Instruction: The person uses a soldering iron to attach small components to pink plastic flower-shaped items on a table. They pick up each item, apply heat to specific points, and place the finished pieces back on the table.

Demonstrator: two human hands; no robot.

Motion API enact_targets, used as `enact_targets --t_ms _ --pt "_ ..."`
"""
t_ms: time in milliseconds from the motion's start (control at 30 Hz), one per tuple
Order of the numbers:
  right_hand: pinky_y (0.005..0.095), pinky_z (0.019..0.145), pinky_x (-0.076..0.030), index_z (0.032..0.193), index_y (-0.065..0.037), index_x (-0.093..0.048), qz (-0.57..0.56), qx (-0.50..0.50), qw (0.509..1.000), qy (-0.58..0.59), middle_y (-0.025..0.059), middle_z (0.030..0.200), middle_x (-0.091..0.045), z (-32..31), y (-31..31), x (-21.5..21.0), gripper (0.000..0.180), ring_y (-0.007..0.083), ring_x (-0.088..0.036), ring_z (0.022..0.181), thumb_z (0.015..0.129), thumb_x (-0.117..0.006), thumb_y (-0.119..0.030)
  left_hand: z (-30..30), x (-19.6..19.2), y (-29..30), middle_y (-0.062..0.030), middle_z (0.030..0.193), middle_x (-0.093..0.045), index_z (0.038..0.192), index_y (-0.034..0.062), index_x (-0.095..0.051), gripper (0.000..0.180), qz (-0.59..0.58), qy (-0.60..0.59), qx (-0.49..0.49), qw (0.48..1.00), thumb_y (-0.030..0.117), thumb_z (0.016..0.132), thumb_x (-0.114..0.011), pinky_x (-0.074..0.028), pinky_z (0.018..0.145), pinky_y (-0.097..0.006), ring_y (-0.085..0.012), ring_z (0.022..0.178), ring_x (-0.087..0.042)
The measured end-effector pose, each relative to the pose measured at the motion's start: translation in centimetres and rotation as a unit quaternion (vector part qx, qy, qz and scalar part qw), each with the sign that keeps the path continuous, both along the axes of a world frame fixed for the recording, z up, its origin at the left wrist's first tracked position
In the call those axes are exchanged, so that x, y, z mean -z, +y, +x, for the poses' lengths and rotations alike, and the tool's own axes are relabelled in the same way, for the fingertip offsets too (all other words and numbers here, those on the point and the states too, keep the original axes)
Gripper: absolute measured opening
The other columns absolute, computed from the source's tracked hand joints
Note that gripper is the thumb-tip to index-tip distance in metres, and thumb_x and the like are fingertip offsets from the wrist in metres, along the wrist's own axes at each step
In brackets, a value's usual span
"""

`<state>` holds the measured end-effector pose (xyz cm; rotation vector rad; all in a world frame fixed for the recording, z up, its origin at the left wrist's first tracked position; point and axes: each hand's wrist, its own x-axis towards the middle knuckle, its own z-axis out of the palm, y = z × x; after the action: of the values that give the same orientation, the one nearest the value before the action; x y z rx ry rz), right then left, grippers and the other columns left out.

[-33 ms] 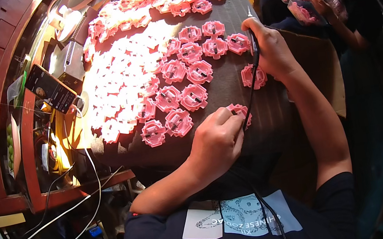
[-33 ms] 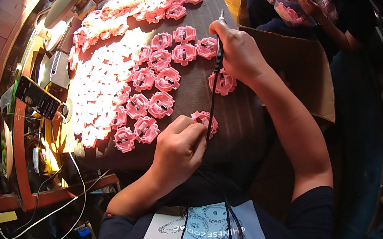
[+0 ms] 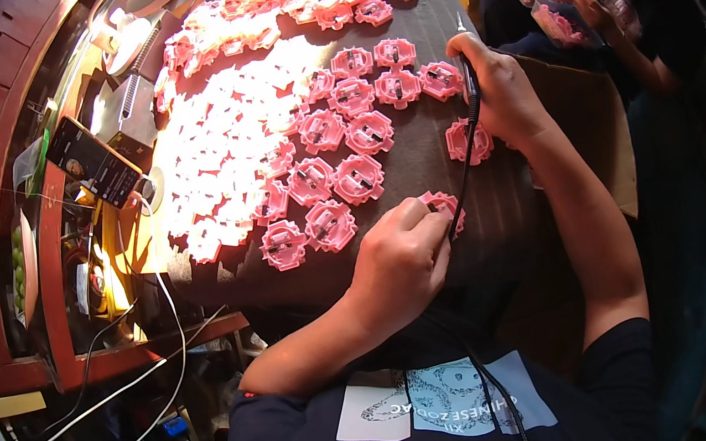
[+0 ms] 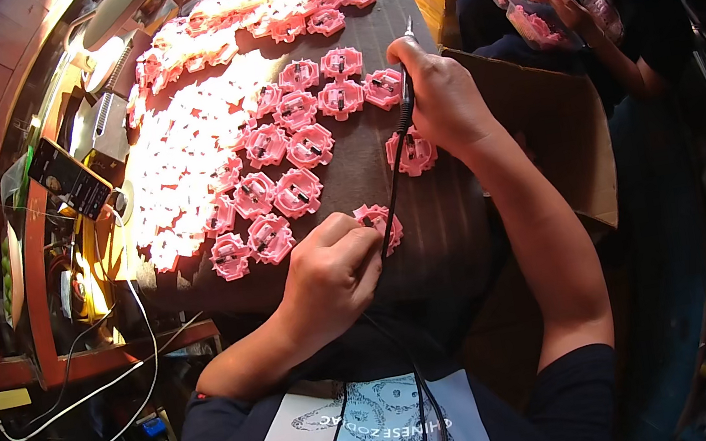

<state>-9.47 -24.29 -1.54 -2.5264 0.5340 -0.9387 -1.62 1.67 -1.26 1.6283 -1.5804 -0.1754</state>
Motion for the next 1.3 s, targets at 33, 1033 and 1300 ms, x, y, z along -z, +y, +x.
enact_targets --t_ms 33,1033,1300 --pt "0.0529 0.08 -0.052 0.119 -0.005 -0.059 0.015 -0.002 1.0 0.006 0.0265 0.094 -0.071 -0.1 0.1 -0.2 0.034 0.0513 -0.068 0.098 0.088 -0.07 0.0 0.0 0.0 0.0 -0.0127 0.09 -0.065 0.1 0.0014 -0.073 0.016 0.0 0.0 -0.001 1.0 -0.005 0.086 -0.077 -0.057 0.072 -0.041 -0.0326 0.081 -0.069" --pt "0.0458 0.07 -0.051 0.123 -0.002 -0.06 0.054 -0.004 0.994 -0.091 0.0166 0.092 -0.064 -10.2 14.1 1.3 0.039 0.0363 -0.063 0.079 0.086 -0.067 0.01 -0.8 0.4 -1.1 -0.0178 0.118 -0.067 0.122 0.0022 -0.072 0.04 -0.083 0.059 0.09 0.991 -0.008 0.084 -0.075 -0.062 0.082 -0.042 -0.0338 0.097 -0.073" --pt "0.0438 0.073 -0.053 0.125 -0.001 -0.059 0.111 -0.068 0.988 -0.086 0.016 0.102 -0.068 -9.6 15.3 0.8 0.042 0.0358 -0.065 0.083 0.086 -0.067 0.009 -0.6 1.8 -0.7 -0.0149 0.109 -0.069 0.113 0.0023 -0.072 0.036 -0.077 -0.016 0.074 0.994 -0.006 0.079 -0.08 -0.061 0.08 -0.043 -0.0348 0.094 -0.072"
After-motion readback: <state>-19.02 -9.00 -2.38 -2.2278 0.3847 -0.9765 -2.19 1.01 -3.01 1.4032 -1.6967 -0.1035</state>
